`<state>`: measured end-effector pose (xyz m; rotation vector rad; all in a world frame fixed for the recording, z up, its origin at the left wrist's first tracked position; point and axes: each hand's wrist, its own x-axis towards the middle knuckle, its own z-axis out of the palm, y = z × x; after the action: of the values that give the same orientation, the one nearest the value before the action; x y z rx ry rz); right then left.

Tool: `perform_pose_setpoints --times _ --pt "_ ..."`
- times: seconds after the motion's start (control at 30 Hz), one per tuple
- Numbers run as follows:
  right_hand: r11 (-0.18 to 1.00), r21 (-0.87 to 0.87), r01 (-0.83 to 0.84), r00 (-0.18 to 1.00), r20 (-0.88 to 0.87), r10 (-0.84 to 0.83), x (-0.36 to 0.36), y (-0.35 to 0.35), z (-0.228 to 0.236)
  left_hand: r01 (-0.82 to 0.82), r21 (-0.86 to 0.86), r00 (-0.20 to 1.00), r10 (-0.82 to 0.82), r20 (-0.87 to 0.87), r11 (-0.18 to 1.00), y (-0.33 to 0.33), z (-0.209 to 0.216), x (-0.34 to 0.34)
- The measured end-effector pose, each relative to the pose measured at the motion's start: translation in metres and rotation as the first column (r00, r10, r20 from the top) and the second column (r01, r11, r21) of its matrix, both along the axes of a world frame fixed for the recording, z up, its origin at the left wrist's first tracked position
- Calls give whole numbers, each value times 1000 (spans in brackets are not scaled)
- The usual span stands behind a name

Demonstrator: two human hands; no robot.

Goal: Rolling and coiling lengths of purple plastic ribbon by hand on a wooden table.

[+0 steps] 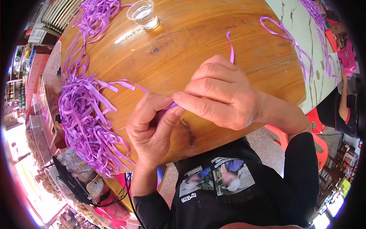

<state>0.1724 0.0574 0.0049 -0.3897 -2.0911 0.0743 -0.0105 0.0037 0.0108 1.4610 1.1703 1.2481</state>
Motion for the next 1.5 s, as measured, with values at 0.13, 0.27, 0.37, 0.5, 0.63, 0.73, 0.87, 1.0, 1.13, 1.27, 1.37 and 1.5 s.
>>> perform_pose_setpoints --times 0.13,0.27,0.37,0.5,0.63,0.73,0.87,1.0,1.13,1.27,1.37,1.5 --pt "989 -139 -55 997 54 63 8 -6 16 111 99 993 -114 29 989 2 4 -11" --pt "924 -379 -46 998 19 58 39 -2 30 -115 116 991 106 82 986 -6 12 -42" --pt "815 -579 3 995 -82 -62 80 3 24 -247 191 967 228 117 950 -9 17 -75" --pt "606 -787 116 877 -206 -435 143 8 7 -416 161 900 380 214 895 -14 15 -123" --pt "573 -819 1 826 -322 -462 174 11 -7 -486 165 869 495 -15 858 -26 10 -155" --pt "578 -809 -106 755 -443 -484 189 10 -8 -474 169 870 489 -62 864 -29 6 -164" --pt "530 -751 -394 651 -635 -416 229 26 -6 -498 155 865 501 20 853 -47 3 -208" --pt "488 -712 -505 462 -700 -544 254 34 -20 -526 66 845 512 155 848 -61 0 -225" --pt "468 -651 -598 401 -748 -529 255 38 -24 -416 13 804 361 473 909 -52 -15 -215" --pt "465 -566 -681 175 -742 -647 192 43 -1 -283 -44 458 176 871 958 -33 -16 -200" --pt "387 -339 -857 92 -841 -534 216 50 -15 -250 -137 171 183 968 958 -12 -18 -188" --pt "163 -108 -981 51 -944 -325 207 56 -14 -64 -35 285 52 957 997 -5 -12 -172"
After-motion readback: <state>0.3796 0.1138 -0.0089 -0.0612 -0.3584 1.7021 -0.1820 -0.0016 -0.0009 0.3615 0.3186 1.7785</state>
